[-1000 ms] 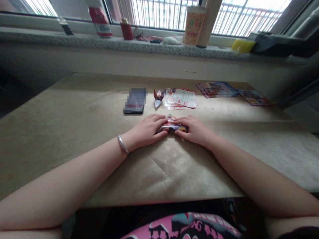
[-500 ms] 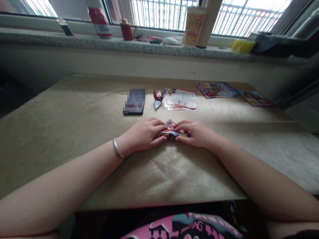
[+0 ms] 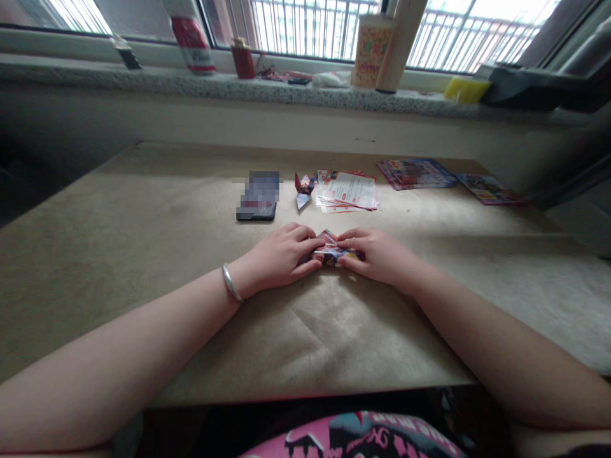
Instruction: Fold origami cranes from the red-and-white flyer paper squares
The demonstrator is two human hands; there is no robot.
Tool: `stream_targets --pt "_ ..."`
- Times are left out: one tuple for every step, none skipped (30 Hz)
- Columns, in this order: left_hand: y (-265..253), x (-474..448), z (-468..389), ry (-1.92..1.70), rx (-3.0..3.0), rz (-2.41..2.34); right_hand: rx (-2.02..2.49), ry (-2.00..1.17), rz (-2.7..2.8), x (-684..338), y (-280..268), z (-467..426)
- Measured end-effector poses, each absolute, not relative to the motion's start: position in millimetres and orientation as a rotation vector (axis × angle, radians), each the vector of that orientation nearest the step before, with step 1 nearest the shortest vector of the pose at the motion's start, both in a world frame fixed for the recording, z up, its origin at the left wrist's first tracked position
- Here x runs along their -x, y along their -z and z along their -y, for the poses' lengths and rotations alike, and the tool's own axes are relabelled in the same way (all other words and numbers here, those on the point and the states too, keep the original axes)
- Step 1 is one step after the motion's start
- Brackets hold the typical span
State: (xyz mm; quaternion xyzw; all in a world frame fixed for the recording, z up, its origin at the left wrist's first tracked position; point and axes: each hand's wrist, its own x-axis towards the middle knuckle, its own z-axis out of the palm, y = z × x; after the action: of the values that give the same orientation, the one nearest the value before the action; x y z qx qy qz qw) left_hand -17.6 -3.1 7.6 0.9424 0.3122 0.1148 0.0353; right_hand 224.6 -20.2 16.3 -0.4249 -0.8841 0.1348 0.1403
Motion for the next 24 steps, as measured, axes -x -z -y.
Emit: stream_targets --pt "-7.2 17.1 3.3 -0.348 -2.901 -0.969 1.230 -0.383 2.560 -224.3 -17.0 20.5" --pt "-6.9 16.7 3.5 -0.342 -2.905 -0.975 1.233 -0.374 2.563 -224.1 -17.5 20.8" --pt "-6.7 16.3 3.7 -0.335 -2.908 -0.978 1.237 -0.368 2.564 -223.8 -18.0 21.1" --pt "-6.5 15.9 3.8 -0.331 -2.909 -0.983 1.240 -0.362 2.564 -223.5 -18.3 21.3" --pt "-6.4 15.6 3.9 -0.327 -2.909 -0.987 1.242 -0.356 2.563 -223.3 -18.5 21.5" --pt "-6.2 15.3 3.9 -0.325 -2.909 -0.993 1.243 -0.351 2.561 -223.2 -18.6 21.6" --pt "-6.0 15.0 3.8 -0.325 -2.908 -1.001 1.247 -0.349 2.556 -223.3 -18.5 21.6" --pt "-5.6 14.6 3.7 -0.328 -2.907 -1.009 1.250 -0.346 2.549 -223.4 -18.3 21.6" --pt "-5.1 14.2 3.6 -0.330 -2.905 -1.018 1.254 -0.345 2.544 -223.7 -18.1 21.4" --pt "-4.5 13.7 3.5 -0.334 -2.902 -1.029 1.261 -0.343 2.536 -224.1 -17.8 21.2" --pt "-4.0 13.2 3.6 -0.338 -2.899 -1.040 1.268 -0.342 2.528 -224.6 -17.6 20.9" --pt "-3.5 12.7 3.7 -0.341 -2.897 -1.052 1.275 -0.345 2.519 -225.0 -17.3 20.5" --pt "-3.0 12.2 3.9 -0.344 -2.895 -1.063 1.279 -0.353 2.511 -225.3 -17.1 20.1" --pt "-2.8 11.8 4.1 -0.343 -2.893 -1.071 1.283 -0.365 2.502 -225.6 -16.8 19.7" --pt "-2.6 11.5 4.3 -0.341 -2.891 -1.077 1.287 -0.378 2.491 -225.8 -16.6 19.3" --pt "-2.6 11.2 4.5 -0.340 -2.889 -1.082 1.290 -0.392 2.484 -225.9 -16.4 18.9" --pt "-2.7 11.0 4.6 -0.339 -2.885 -1.087 1.293 -0.404 2.479 -225.9 -16.1 18.5" --pt "-2.8 10.9 4.6 -0.340 -2.883 -1.092 1.296 -0.413 2.474 -225.8 -15.9 18.2" --pt "-2.9 10.8 4.5 -0.340 -2.881 -1.096 1.298 -0.420 2.471 -225.6 -15.7 18.0" --pt "-2.9 10.8 4.3 -0.337 -2.881 -1.100 1.297 -0.426 2.469 -225.5 -15.4 17.8" --pt "-2.8 10.8 4.1 -0.335 -2.883 -1.103 1.294 -0.432 2.470 -225.3 -15.2 17.7" --pt "-2.7 10.9 3.8 -0.331 -2.887 -1.105 1.290 -0.432 2.473 -225.2 -15.0 17.6" --pt "-2.4 11.1 3.4 -0.330 -2.893 -1.103 1.286 -0.430 2.478 -225.1 -14.7 17.5" --pt "-2.1 11.2 3.1 -0.331 -2.900 -1.100 1.280 -0.425 2.484 -225.1 -14.5 17.4"
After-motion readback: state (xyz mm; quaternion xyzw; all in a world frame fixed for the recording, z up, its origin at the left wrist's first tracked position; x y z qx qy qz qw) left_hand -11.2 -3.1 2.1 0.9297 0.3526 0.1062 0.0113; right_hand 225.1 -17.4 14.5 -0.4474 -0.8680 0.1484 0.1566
